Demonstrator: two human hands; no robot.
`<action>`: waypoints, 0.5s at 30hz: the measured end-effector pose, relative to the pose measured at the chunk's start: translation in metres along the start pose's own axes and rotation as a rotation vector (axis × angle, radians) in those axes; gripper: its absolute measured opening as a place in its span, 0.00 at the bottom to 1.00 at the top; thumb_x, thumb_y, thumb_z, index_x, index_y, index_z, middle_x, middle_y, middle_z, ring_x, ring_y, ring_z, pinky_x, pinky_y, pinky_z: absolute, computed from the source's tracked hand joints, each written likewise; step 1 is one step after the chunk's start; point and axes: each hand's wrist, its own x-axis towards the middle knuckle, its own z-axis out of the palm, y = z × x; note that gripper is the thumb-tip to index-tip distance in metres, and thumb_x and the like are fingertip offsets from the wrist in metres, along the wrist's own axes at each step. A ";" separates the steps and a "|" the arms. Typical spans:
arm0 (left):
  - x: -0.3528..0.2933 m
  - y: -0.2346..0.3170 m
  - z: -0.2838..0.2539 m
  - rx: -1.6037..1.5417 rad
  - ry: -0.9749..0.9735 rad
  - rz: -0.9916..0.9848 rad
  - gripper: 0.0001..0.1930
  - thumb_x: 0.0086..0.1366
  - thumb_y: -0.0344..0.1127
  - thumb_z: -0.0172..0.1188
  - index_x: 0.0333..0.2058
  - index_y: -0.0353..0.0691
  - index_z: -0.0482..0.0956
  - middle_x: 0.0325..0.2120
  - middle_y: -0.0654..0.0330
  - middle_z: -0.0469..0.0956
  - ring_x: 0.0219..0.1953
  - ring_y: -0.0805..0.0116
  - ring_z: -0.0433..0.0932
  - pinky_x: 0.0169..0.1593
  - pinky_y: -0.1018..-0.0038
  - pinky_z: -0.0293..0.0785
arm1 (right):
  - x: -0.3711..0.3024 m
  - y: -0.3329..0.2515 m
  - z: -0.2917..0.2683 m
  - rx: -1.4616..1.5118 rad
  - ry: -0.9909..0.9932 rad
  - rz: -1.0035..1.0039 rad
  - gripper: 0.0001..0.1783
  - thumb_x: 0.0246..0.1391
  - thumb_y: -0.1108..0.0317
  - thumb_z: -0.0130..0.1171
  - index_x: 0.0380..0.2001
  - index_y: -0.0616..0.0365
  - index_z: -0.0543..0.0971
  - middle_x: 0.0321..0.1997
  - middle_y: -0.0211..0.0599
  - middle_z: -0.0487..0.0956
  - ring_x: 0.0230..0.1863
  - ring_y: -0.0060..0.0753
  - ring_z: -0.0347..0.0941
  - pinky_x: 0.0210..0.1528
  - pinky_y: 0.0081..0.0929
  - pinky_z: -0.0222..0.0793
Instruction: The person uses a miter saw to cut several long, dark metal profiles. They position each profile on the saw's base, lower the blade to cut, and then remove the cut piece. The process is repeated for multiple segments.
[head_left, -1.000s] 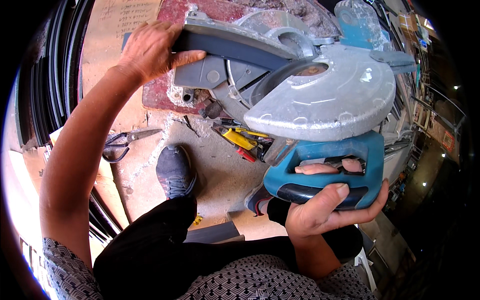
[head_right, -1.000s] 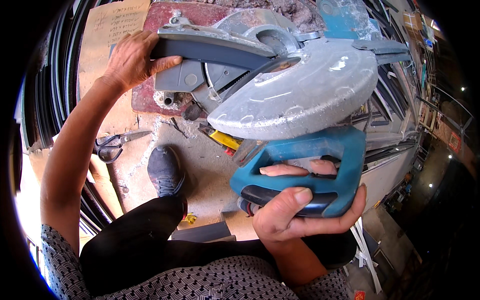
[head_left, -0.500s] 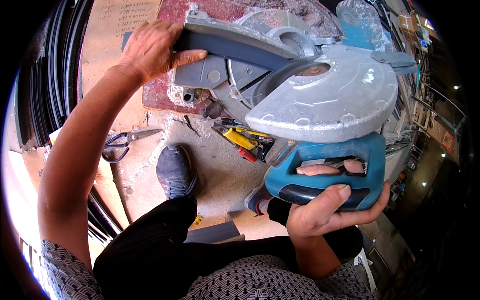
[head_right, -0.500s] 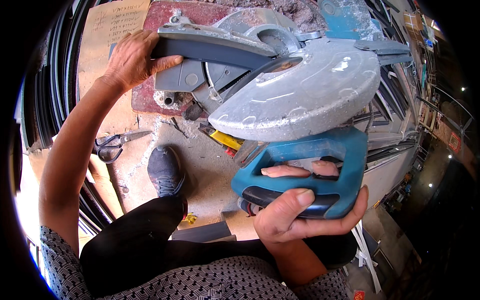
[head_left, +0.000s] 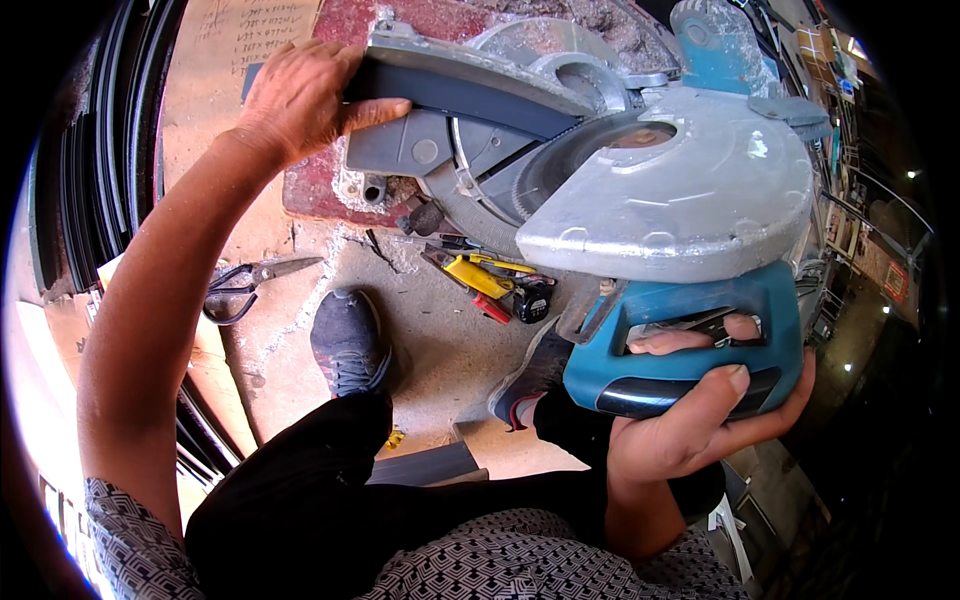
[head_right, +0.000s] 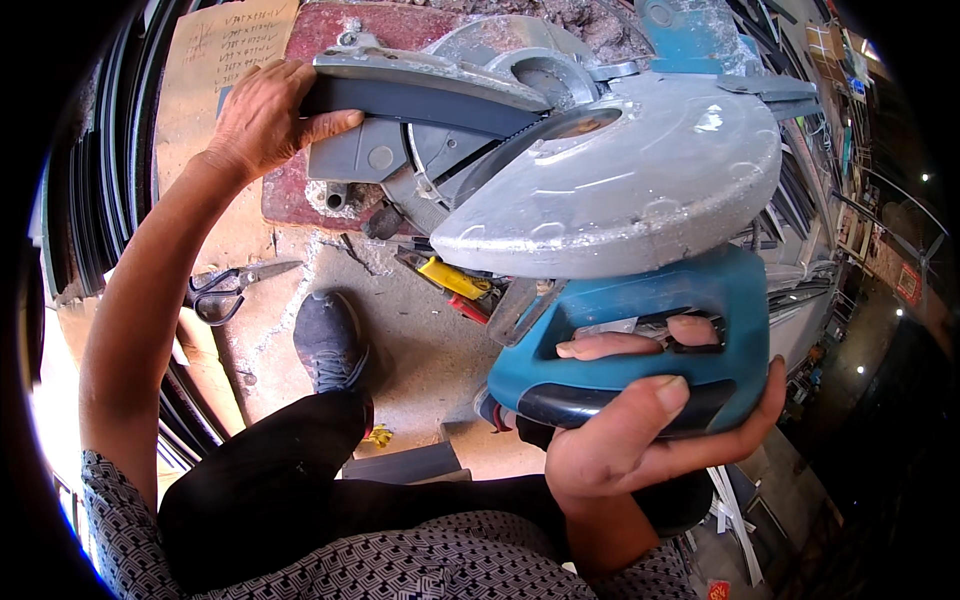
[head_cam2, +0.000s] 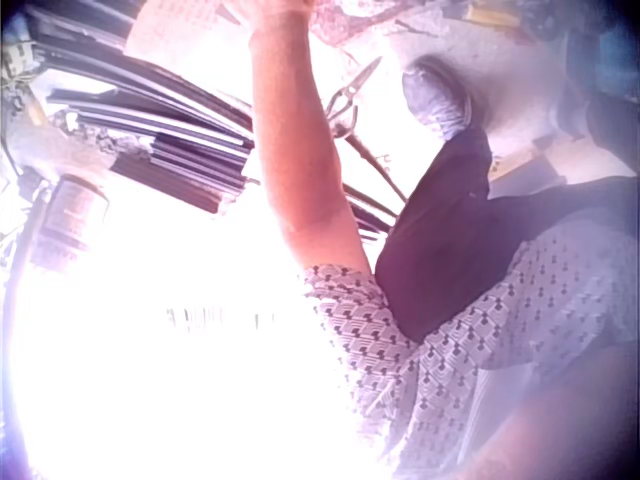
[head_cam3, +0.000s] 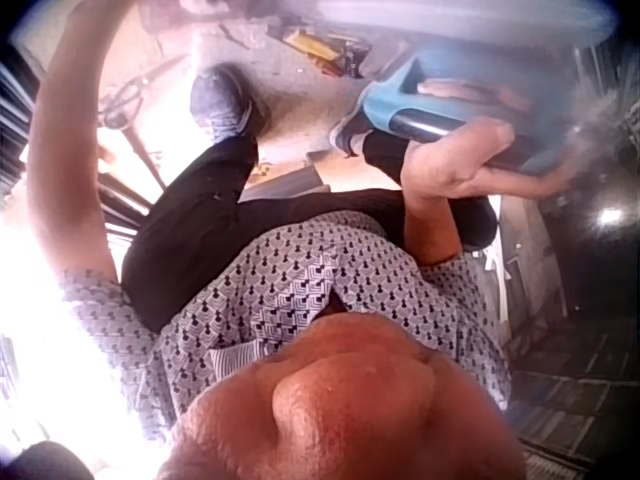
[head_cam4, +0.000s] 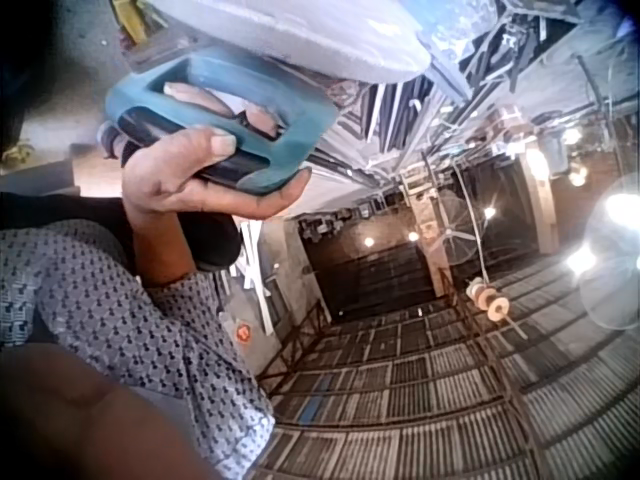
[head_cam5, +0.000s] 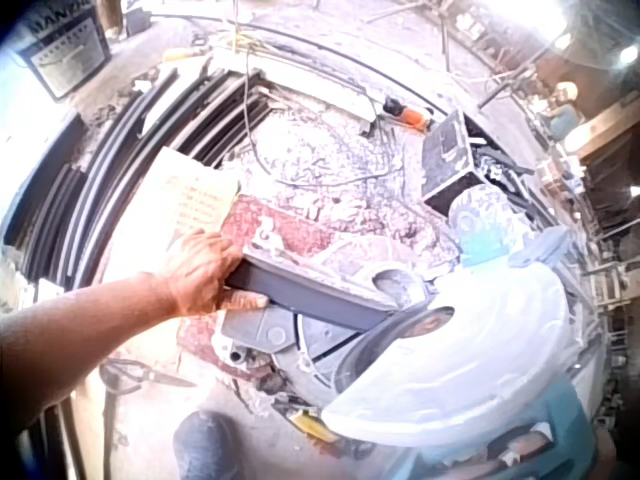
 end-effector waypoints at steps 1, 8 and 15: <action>0.000 0.000 0.000 0.000 0.005 0.002 0.39 0.62 0.76 0.60 0.36 0.36 0.80 0.32 0.47 0.81 0.41 0.45 0.81 0.50 0.54 0.76 | 0.001 -0.001 0.000 0.010 0.002 0.001 0.35 0.71 0.63 0.46 0.73 0.63 0.46 0.54 0.45 0.74 0.27 0.27 0.78 0.31 0.28 0.85; 0.001 0.001 -0.001 -0.003 0.012 0.016 0.40 0.62 0.77 0.58 0.34 0.36 0.80 0.31 0.48 0.80 0.39 0.46 0.81 0.49 0.55 0.76 | 0.002 -0.002 0.000 0.092 -0.033 0.000 0.34 0.71 0.65 0.45 0.73 0.62 0.45 0.56 0.43 0.74 0.26 0.27 0.77 0.31 0.28 0.84; 0.001 0.001 0.001 0.000 0.018 0.018 0.40 0.61 0.78 0.58 0.34 0.36 0.80 0.29 0.49 0.79 0.38 0.48 0.81 0.49 0.56 0.76 | 0.002 0.000 -0.001 0.090 -0.036 -0.013 0.35 0.71 0.65 0.46 0.73 0.62 0.46 0.55 0.42 0.75 0.27 0.26 0.77 0.31 0.28 0.85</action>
